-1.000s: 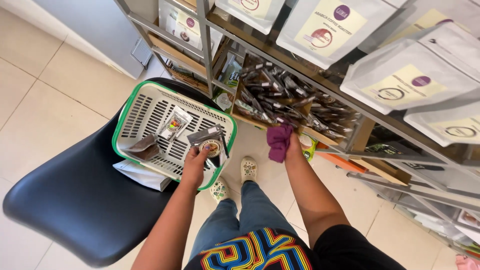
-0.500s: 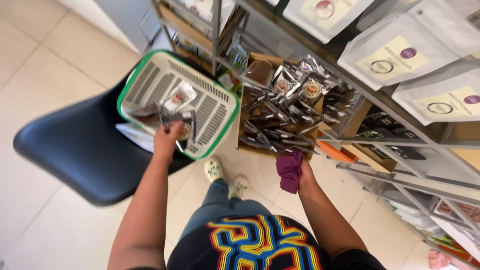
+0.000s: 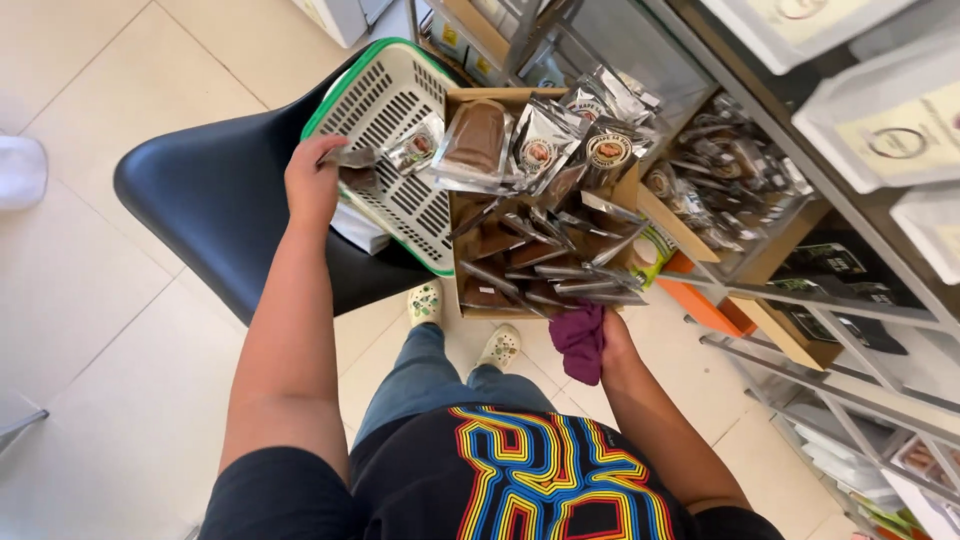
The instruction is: The person wipes individual small coffee pouches with a purple cloth and places them into a green shopping basket.
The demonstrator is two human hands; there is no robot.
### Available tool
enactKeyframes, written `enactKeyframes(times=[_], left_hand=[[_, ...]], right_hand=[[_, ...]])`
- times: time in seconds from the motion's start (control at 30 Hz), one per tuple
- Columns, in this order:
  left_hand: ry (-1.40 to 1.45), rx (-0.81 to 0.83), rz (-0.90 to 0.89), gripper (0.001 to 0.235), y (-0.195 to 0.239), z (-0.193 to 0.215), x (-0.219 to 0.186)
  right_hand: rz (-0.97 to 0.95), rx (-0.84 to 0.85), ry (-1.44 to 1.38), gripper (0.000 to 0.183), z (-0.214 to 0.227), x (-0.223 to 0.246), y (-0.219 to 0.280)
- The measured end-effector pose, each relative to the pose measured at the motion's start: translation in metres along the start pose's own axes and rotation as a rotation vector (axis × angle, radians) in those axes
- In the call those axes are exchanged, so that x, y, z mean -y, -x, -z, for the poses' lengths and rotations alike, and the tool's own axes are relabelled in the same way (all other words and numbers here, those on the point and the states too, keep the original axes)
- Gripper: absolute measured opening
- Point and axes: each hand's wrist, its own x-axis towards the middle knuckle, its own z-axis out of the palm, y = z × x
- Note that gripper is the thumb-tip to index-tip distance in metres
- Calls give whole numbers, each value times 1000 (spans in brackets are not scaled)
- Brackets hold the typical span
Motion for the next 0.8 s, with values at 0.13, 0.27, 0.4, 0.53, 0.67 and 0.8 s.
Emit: enactKeyframes(times=[0.13, 0.27, 0.4, 0.53, 0.67, 0.8], left_hand=[[-531, 238, 181, 16, -56, -11, -62], [-904, 665, 263, 33, -76, -28, -25], [-1239, 984, 97, 65, -3, -2, 154], [-1239, 1114, 79, 58, -61, -67, 119], [-1226, 1230, 70, 50, -71, -73, 87], [-1213, 1347, 46, 44, -84, -86, 40]], right_hand=[[-35, -135, 39, 32, -36, -29, -21], [32, -184, -10, 28, -62, -46, -48], [65, -205, -60, 26, -77, -56, -67], [74, -212, -74, 25, -92, -54, -67], [92, -235, -57, 27, -102, -46, -53], [121, -276, -87, 29, -95, -38, -44]])
